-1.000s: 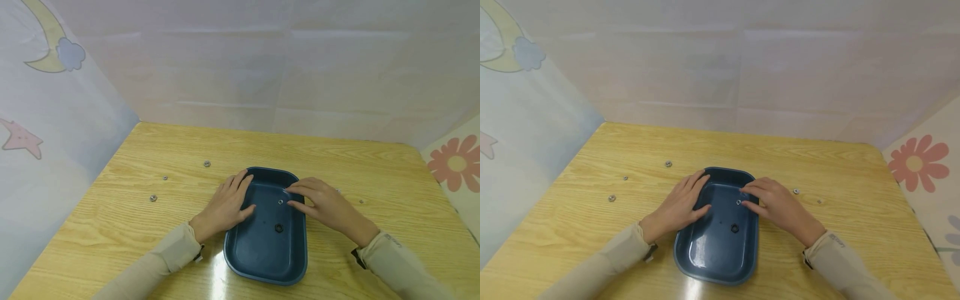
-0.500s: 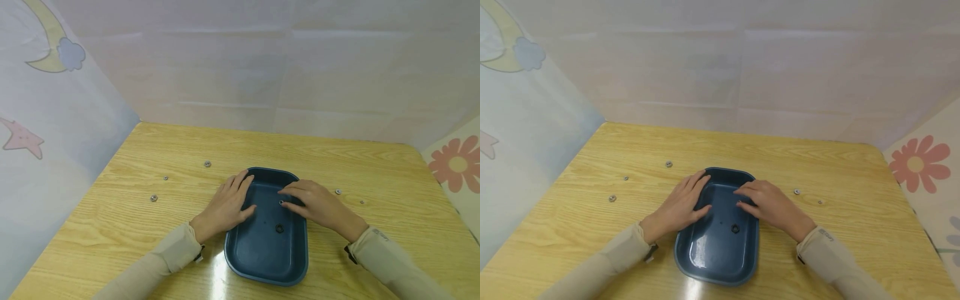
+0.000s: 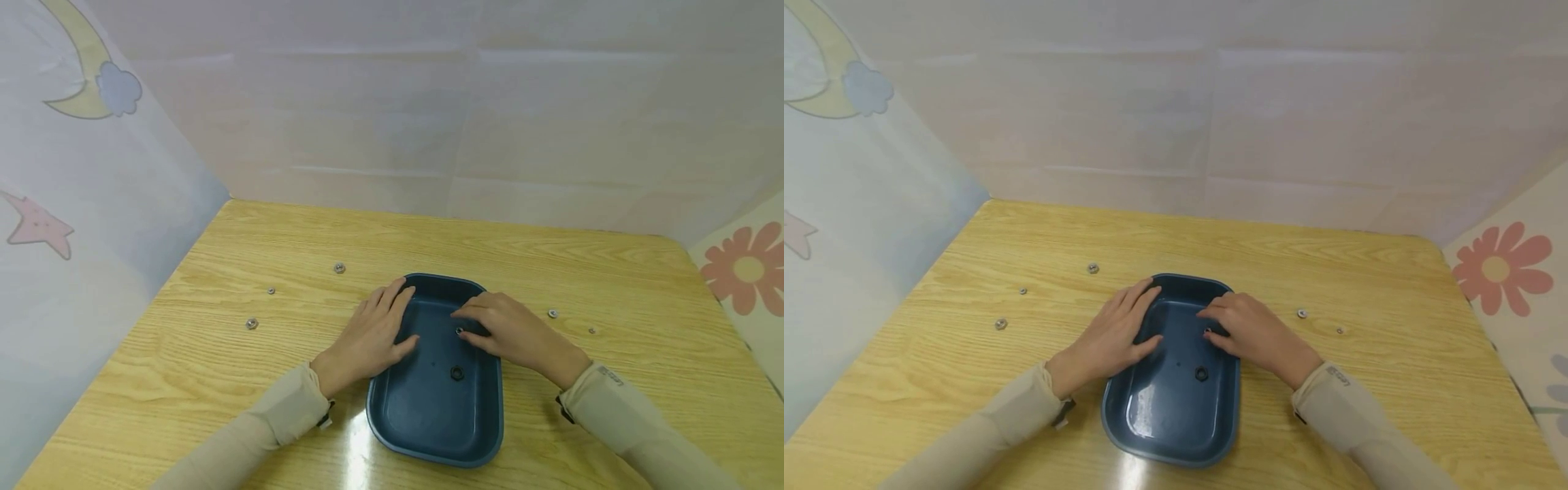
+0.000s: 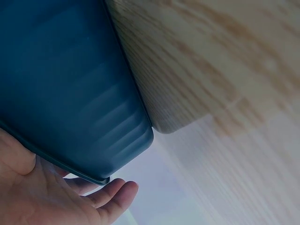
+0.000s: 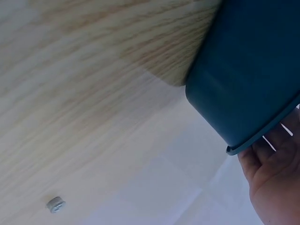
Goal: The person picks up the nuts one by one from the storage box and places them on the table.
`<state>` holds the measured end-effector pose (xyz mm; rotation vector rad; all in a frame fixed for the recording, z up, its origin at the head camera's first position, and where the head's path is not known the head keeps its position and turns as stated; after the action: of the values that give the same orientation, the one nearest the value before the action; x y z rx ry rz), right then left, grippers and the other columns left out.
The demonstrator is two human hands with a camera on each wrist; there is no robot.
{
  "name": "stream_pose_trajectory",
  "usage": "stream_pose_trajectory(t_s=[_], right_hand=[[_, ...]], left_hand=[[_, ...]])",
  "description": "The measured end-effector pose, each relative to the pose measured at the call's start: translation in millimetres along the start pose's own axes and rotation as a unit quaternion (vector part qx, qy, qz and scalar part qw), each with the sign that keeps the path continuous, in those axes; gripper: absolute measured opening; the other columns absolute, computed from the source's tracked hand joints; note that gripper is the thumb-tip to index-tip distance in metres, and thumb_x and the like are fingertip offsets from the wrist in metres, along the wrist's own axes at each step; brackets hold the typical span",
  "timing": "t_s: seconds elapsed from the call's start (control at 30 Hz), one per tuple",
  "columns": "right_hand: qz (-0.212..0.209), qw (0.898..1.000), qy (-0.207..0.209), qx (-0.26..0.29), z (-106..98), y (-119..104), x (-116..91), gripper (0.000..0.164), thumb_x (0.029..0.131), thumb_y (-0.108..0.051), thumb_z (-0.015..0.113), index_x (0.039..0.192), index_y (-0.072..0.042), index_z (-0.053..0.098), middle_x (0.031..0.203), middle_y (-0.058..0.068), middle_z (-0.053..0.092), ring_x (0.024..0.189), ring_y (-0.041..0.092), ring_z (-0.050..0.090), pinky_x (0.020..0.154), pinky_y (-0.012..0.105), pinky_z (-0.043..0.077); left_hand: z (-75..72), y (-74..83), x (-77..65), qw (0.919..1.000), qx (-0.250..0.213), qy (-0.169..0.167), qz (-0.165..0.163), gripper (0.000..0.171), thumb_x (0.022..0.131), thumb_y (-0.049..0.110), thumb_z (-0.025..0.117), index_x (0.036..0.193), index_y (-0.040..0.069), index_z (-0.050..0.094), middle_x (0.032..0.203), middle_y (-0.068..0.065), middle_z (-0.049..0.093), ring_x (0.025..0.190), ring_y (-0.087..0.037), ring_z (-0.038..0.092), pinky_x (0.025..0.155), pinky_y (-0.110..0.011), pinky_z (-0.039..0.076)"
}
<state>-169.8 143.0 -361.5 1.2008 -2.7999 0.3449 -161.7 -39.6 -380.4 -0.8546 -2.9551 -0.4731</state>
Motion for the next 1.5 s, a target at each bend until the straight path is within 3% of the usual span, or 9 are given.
stream_pose_trajectory(t_s=[0.23,0.8,1.27,1.5], right_hand=[[0.019,0.999,-0.037,0.002,7,0,4,0.032,0.086,-0.02,0.078,0.113,-0.003,0.073,0.106,0.008,0.073,0.097,0.023,0.068,0.083,0.041,0.056],[0.024,0.996,-0.08,-0.02,11,-2,14,0.03,0.083,-0.014,0.079,0.109,0.0,0.074,0.105,0.015,0.074,0.095,0.028,0.069,0.08,0.043,0.057],[0.011,0.994,-0.08,-0.07,18,-4,20,0.01,0.08,-0.01,0.08,0.089,-0.005,0.076,0.08,0.005,0.068,0.073,0.021,0.061,0.076,0.045,0.053],[0.003,0.994,-0.059,-0.087,17,-7,21,0.005,0.079,-0.008,0.08,0.08,-0.007,0.075,0.074,0.004,0.066,0.069,0.019,0.058,0.071,0.042,0.051]], left_hand=[[-0.2,0.2,-1.1,1.0,-0.008,0.001,0.0,0.078,0.095,0.04,0.065,0.155,0.007,0.029,0.162,-0.016,0.025,0.14,-0.036,0.038,0.108,-0.054,0.041],[-1.2,-0.1,-1.3,1.0,-0.003,0.002,-0.001,0.076,0.095,0.041,0.064,0.155,0.007,0.03,0.162,-0.016,0.025,0.14,-0.035,0.038,0.107,-0.053,0.041],[0.0,-0.1,-0.7,0.9999,-0.015,0.001,-0.007,0.077,0.095,0.039,0.065,0.155,0.007,0.029,0.162,-0.015,0.025,0.139,-0.035,0.039,0.106,-0.053,0.042],[0.0,-0.7,-0.9,0.9999,-0.015,0.003,-0.006,0.076,0.095,0.04,0.064,0.155,0.007,0.029,0.162,-0.015,0.025,0.139,-0.035,0.039,0.106,-0.053,0.042]])
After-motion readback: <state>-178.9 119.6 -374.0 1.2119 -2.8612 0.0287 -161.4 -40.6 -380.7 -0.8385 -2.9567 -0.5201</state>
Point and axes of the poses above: each hand's wrist, its own x-axis towards the middle knuckle, its own z-axis out of the palm, y = z × x, the point moved 6 cm from there along x, towards the middle knuckle
